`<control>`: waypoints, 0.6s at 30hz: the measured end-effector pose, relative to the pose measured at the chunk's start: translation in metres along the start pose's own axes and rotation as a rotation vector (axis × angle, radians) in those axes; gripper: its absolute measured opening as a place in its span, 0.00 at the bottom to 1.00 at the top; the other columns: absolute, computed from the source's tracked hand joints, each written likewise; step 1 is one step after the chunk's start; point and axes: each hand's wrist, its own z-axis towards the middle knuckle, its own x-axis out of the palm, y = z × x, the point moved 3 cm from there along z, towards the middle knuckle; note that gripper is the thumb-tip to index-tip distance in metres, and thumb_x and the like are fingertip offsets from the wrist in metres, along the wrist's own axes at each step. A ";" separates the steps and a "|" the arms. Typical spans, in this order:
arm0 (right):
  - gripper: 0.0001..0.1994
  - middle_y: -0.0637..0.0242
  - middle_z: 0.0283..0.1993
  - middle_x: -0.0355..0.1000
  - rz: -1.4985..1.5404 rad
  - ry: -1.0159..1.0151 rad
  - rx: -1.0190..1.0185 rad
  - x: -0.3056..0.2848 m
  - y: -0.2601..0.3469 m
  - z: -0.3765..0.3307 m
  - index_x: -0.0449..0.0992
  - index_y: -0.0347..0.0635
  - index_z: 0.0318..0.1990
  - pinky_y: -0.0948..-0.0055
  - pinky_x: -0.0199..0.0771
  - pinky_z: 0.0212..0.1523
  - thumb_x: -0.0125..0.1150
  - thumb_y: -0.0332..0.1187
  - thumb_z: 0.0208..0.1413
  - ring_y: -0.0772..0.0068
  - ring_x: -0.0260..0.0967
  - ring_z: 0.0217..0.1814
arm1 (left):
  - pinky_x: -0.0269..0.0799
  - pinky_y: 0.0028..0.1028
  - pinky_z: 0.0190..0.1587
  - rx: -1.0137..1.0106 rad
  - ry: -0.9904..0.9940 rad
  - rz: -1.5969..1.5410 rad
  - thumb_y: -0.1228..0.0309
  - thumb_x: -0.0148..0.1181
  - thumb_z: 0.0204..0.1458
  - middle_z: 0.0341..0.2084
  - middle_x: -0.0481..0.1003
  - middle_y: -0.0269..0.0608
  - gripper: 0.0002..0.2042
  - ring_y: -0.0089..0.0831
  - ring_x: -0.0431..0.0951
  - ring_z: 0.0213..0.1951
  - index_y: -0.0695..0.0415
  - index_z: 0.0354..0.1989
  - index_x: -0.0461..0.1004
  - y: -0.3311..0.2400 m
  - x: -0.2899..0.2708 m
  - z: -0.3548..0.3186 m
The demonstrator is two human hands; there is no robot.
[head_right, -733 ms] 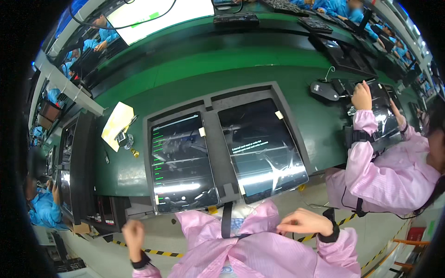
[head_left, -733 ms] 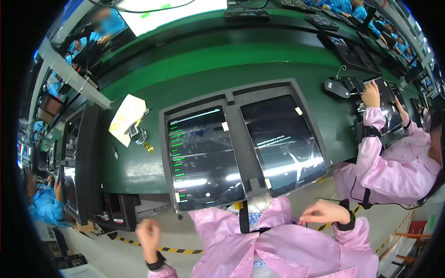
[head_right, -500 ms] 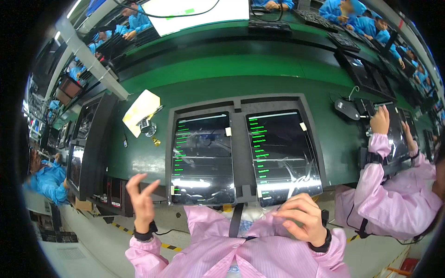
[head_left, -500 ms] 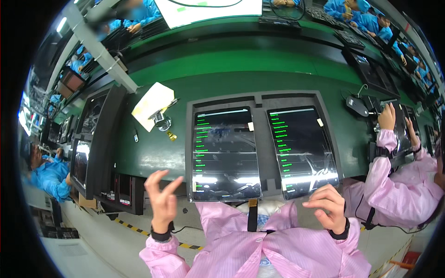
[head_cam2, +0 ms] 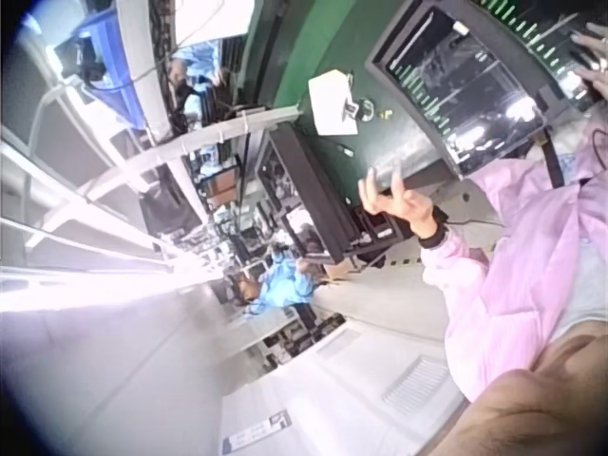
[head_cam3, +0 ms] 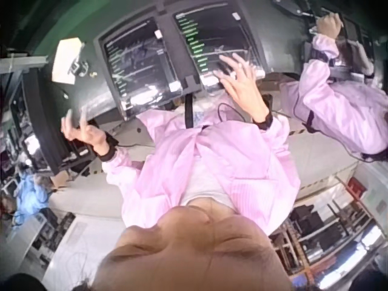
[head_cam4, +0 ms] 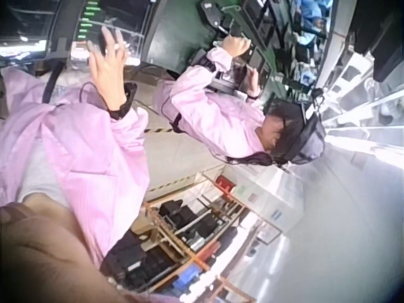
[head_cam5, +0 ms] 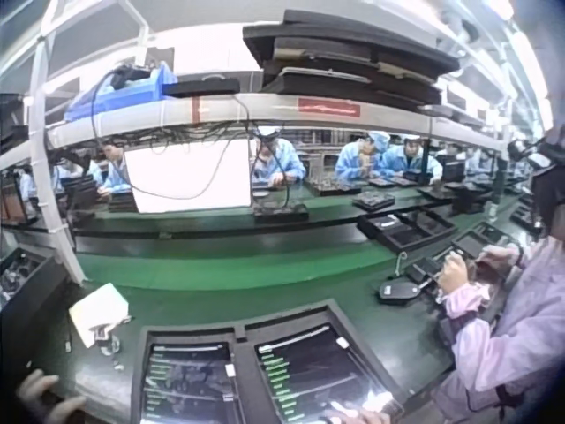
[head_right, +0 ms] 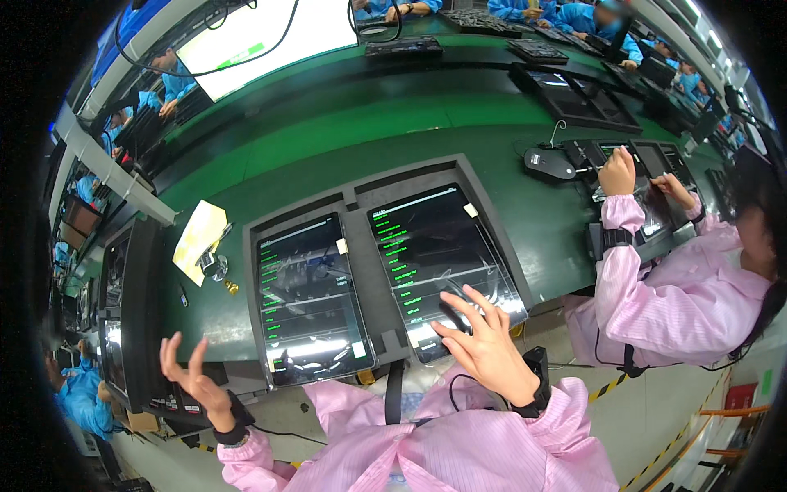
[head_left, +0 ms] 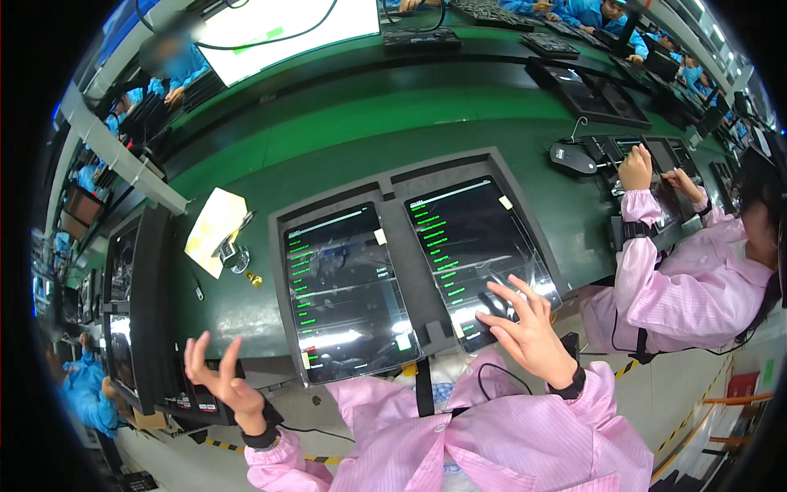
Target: Interacting with and verifying functions on two mounted tablets on an assembly line workstation.
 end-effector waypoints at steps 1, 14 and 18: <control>0.10 0.64 0.58 0.61 -0.001 -0.028 -0.006 0.000 0.003 0.001 0.78 0.48 0.40 0.60 0.49 0.58 0.54 0.32 0.52 0.56 0.53 0.62 | 0.48 0.43 0.60 0.036 -0.089 0.021 0.52 0.23 0.60 0.51 0.64 0.49 0.32 0.48 0.57 0.58 0.59 0.40 0.78 0.006 -0.005 0.009; 0.50 0.48 0.69 0.37 1.438 0.400 -0.195 0.113 0.203 0.046 0.32 0.34 0.66 0.64 0.42 0.67 0.63 0.47 0.48 0.56 0.39 0.71 | 0.62 0.44 0.54 0.172 -0.841 -0.154 0.64 0.35 0.57 0.40 0.69 0.62 0.22 0.51 0.70 0.46 0.75 0.37 0.69 -0.012 -0.052 0.109; 0.53 0.46 0.67 0.45 1.548 0.560 -0.195 0.116 0.221 0.064 0.38 0.36 0.66 0.64 0.48 0.65 0.69 0.46 0.39 0.55 0.46 0.69 | 0.56 0.37 0.51 0.139 -0.849 -0.983 0.60 0.44 0.53 0.36 0.71 0.49 0.18 0.44 0.66 0.43 0.60 0.23 0.72 -0.059 -0.051 0.102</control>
